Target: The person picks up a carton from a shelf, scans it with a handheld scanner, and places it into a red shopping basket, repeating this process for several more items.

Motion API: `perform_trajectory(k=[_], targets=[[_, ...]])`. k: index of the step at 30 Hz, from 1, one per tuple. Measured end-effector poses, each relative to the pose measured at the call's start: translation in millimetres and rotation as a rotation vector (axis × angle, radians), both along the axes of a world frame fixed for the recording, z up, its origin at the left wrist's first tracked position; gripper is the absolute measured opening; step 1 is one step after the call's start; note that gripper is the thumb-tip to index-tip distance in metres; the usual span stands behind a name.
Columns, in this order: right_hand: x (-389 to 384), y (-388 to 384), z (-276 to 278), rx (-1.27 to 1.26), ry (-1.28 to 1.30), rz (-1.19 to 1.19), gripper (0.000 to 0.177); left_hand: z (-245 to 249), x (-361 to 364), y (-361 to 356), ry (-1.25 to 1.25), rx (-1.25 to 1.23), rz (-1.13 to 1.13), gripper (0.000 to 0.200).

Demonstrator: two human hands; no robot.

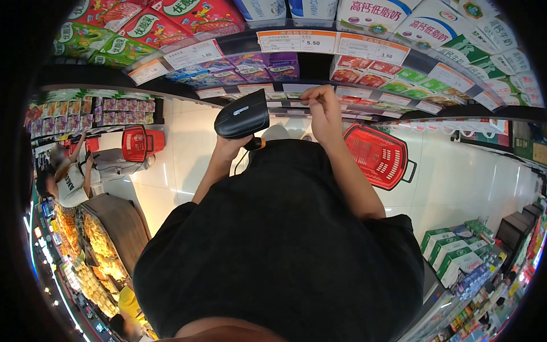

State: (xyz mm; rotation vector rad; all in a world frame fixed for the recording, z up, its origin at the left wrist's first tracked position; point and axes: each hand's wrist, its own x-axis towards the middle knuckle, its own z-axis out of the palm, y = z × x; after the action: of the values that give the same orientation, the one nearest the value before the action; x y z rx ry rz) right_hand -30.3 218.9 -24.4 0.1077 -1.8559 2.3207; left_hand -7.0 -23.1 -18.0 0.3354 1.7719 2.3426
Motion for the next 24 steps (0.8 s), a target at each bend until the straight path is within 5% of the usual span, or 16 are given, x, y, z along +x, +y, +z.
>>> perform_trajectory(k=[8, 10, 15, 18, 24], targets=[[-51.2, 0.8, -33.8, 0.047, -0.069, -0.066, 0.019, -4.4, 3.3, -9.7, -0.025, -0.116, 0.076, 0.072], [-60.6, -10.1, -33.0, 0.292, 0.147, -0.292, 0.024, -2.5, 4.6, -10.4, -0.066, -0.128, 0.105, 0.072], [-85.1, -18.8, -17.0, 0.549, 0.159, -0.122, 0.066, -3.0, 2.8, -11.9, -0.057, -0.175, 0.111, 0.076], [-93.6, -16.0, -6.4, 0.623, -0.148, 0.031, 0.061, 2.7, 1.9, -8.7, -0.037, -0.154, 0.071, 0.078], [-91.7, -19.4, -5.2, 0.688, -0.13, -0.101, 0.054, 20.5, -0.3, -2.9, -0.011, -0.195, 0.025, 0.073]])
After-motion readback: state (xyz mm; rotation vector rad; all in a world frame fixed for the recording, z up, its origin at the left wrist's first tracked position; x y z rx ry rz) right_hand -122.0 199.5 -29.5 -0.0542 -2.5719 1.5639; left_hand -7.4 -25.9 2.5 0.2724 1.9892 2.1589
